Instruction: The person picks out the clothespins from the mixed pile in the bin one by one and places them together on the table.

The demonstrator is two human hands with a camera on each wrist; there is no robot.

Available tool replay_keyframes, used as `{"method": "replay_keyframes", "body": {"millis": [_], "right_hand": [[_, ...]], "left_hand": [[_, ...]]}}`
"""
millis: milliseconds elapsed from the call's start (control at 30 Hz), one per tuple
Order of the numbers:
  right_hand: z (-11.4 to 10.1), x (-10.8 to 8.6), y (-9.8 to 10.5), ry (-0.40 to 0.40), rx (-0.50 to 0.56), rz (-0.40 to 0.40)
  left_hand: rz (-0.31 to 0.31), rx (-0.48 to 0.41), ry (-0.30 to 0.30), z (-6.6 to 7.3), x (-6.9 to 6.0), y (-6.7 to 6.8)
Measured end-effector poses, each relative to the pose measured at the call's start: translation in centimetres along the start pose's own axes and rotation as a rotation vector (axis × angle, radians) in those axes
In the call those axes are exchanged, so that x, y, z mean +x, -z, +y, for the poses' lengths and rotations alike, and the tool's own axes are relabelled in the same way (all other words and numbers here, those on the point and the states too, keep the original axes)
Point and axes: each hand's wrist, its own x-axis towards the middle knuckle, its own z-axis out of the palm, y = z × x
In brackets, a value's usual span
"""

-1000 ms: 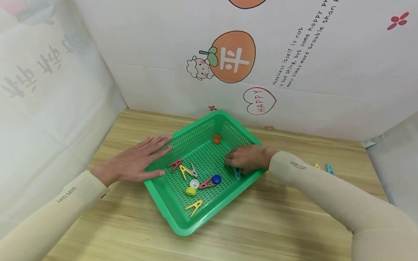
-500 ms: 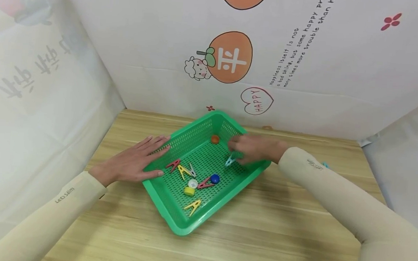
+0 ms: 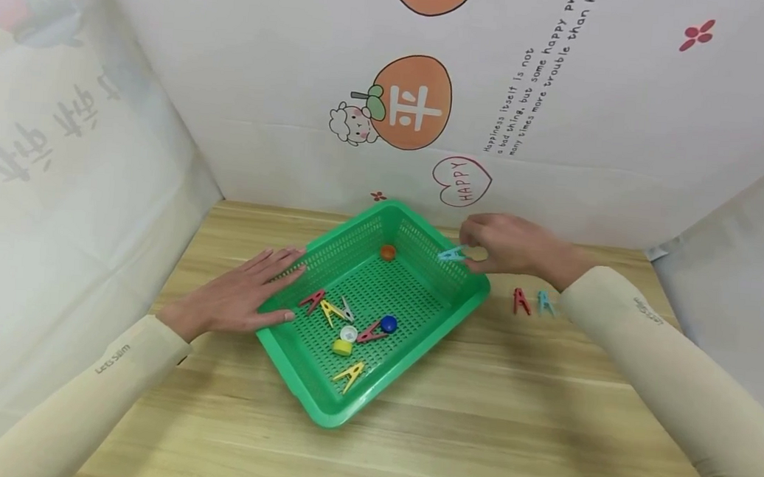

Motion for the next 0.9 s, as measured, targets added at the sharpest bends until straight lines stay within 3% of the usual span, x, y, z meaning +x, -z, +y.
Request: {"method": "replay_keyframes", "body": {"millis": [433,733,900], "right_hand": [[1.2,-6.5,-0.3,-0.346,0.039,0.036],[1.0,-10.8,-2.7,-0.397,0.022,0.147],[0.8,-13.0,-4.9,-0.458,0.041,0.149]], "left_hand": [[0.004,-0.008,-0.004,0.0,0.0,-0.1],[0.006,-0.029,-0.006,0.1,-0.2,-0.1],[0.009,-0.028,-0.007,0.1,-0.2,-0.1]]}}
